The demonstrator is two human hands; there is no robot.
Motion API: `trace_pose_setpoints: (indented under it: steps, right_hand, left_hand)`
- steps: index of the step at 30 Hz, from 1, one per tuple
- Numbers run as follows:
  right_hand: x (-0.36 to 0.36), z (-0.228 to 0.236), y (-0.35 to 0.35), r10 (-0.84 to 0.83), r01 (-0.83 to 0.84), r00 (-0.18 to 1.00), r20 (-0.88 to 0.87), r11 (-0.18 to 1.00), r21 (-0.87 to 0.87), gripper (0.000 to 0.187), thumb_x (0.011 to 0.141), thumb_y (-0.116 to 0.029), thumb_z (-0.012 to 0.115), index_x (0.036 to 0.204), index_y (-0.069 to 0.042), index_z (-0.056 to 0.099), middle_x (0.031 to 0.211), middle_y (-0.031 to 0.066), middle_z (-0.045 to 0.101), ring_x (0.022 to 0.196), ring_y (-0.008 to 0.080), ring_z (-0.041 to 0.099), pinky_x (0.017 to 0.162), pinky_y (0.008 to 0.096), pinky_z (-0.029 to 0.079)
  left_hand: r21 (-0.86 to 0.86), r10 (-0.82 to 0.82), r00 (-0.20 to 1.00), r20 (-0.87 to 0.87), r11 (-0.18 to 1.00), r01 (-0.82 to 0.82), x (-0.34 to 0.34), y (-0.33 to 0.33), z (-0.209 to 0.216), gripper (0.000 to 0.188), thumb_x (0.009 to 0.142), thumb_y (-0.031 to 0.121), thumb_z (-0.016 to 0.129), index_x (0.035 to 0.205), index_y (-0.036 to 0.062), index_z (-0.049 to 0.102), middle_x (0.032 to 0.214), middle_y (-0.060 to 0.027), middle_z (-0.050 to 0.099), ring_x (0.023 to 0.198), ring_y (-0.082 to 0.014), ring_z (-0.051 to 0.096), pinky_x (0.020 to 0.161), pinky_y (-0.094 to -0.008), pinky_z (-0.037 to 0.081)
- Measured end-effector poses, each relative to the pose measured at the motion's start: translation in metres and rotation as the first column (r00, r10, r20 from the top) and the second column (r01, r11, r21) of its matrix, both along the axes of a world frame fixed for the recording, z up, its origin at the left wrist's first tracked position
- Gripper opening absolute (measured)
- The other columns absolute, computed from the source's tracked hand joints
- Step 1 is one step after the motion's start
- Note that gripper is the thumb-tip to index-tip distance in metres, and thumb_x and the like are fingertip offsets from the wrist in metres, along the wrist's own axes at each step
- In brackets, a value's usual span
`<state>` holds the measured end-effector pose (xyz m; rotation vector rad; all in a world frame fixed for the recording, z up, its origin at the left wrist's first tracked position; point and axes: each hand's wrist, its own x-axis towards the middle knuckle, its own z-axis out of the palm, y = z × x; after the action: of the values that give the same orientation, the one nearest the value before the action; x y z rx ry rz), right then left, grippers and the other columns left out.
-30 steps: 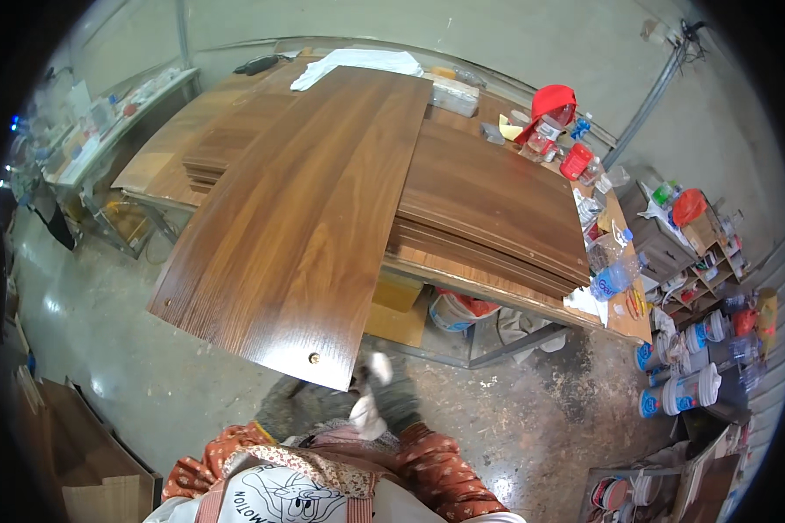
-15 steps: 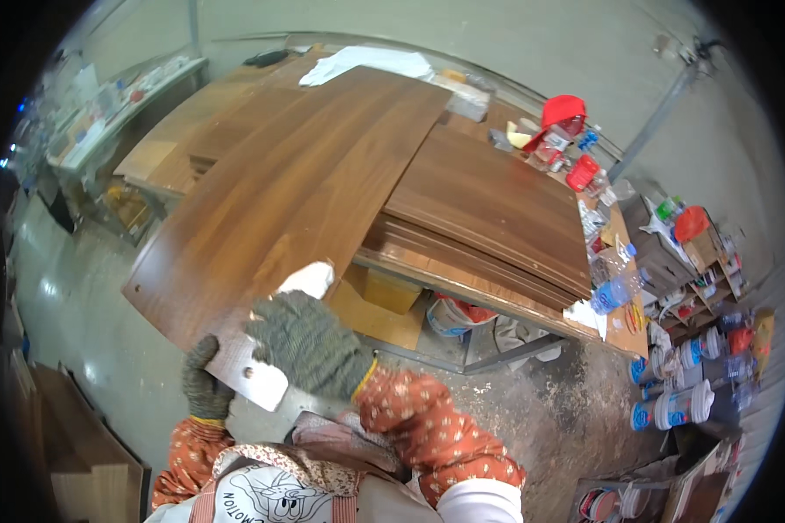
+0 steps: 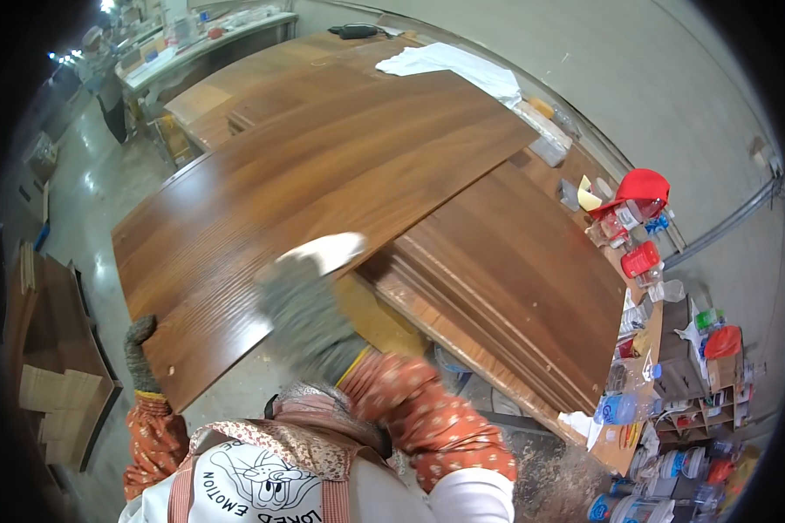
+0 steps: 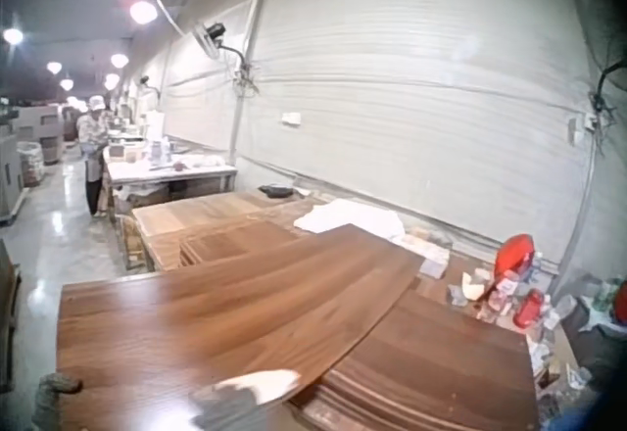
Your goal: The person applies finish to wooden boards using a sponge and wipes down the surfaces with a cloth.
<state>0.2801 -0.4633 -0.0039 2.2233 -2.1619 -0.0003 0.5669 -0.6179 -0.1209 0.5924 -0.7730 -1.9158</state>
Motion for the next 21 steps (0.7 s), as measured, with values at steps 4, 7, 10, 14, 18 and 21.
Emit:
trace_pose_setpoints:
  steps: [4, 7, 10, 14, 18, 21]
  right_hand:
    - [-0.016, -0.041, 0.018, 0.187, -0.136, 0.977, 0.104, 0.919, -0.370, 0.050, 0.084, -0.022, 0.049, 0.131, -0.006, 0.046, 0.132, 0.0185, 0.048, 0.126, 0.0361, 0.041, 0.108, 0.0513, 0.027]
    - [-0.089, -0.017, 0.002, 0.116, -0.089, 0.977, 0.178, 0.984, -0.154, 0.050, 0.074, -0.016, 0.059, 0.122, -0.003, 0.051, 0.127, 0.0176, 0.051, 0.121, 0.0360, 0.045, 0.105, 0.0470, 0.031]
    - [-0.195, -0.006, -0.024, -0.203, 0.205, 0.879, 0.432, 0.978, 0.042, 0.061, 0.055, -0.027, 0.074, 0.108, -0.001, 0.060, 0.121, 0.0226, 0.052, 0.118, 0.0367, 0.047, 0.105, 0.0427, 0.031]
    - [-0.353, -0.057, -0.022, -0.289, 0.276, 0.955, 0.071, 0.771, -0.574, 0.018, 0.076, -0.021, 0.059, 0.086, -0.006, 0.061, 0.089, 0.0176, 0.063, 0.086, 0.0367, 0.060, 0.075, 0.0452, 0.047]
    - [-0.464, -0.064, -0.022, -0.660, 0.671, 0.730, 0.180, 0.641, -0.372, 0.023, 0.081, -0.024, 0.057, 0.094, -0.006, 0.063, 0.100, 0.0183, 0.064, 0.096, 0.0360, 0.061, 0.081, 0.0441, 0.049]
    - [-0.437, -0.057, -0.025, -0.759, 0.790, 0.590, 0.275, 0.473, -0.390, 0.024, 0.082, -0.025, 0.057, 0.097, -0.007, 0.064, 0.108, 0.0165, 0.062, 0.100, 0.0348, 0.060, 0.082, 0.0453, 0.049]
  left_hand:
    - [0.191, -0.098, 0.994, -0.045, 0.976, 0.105, -0.040, 0.017, 0.038, 0.024, 0.085, 0.011, 0.050, 0.100, -0.0034, 0.062, 0.099, -0.0144, 0.066, 0.094, -0.0256, 0.063, 0.092, -0.0388, 0.050]
    - [0.077, -0.007, 1.000, 0.029, 0.997, 0.005, -0.027, 0.007, 0.021, 0.020, 0.082, 0.010, 0.052, 0.096, -0.0015, 0.062, 0.096, -0.0121, 0.066, 0.092, -0.0238, 0.062, 0.090, -0.0378, 0.050]
    - [-0.029, 0.050, 0.996, 0.076, 0.998, -0.048, -0.002, -0.012, 0.005, 0.016, 0.080, 0.008, 0.054, 0.091, 0.0003, 0.063, 0.092, -0.0097, 0.066, 0.090, -0.0220, 0.062, 0.089, -0.0369, 0.050]
    - [-0.065, 0.118, 0.993, 0.025, 0.991, -0.116, -0.026, 0.006, 0.006, 0.011, 0.078, 0.007, 0.056, 0.085, 0.0026, 0.063, 0.087, -0.0069, 0.066, 0.086, -0.0197, 0.061, 0.085, -0.0358, 0.051]
    - [0.036, 0.119, 0.989, 0.085, 0.992, -0.123, 0.016, -0.027, -0.035, 0.005, 0.077, 0.009, 0.057, 0.077, 0.0059, 0.061, 0.079, -0.0036, 0.063, 0.076, -0.0167, 0.059, 0.077, -0.0334, 0.050]
    - [-0.251, 0.008, 0.986, 0.167, 0.967, 0.035, 0.041, -0.042, -0.046, 0.009, 0.079, 0.009, 0.056, 0.070, 0.0126, 0.057, 0.073, 0.0011, 0.055, 0.070, -0.0136, 0.051, 0.069, -0.0286, 0.044]
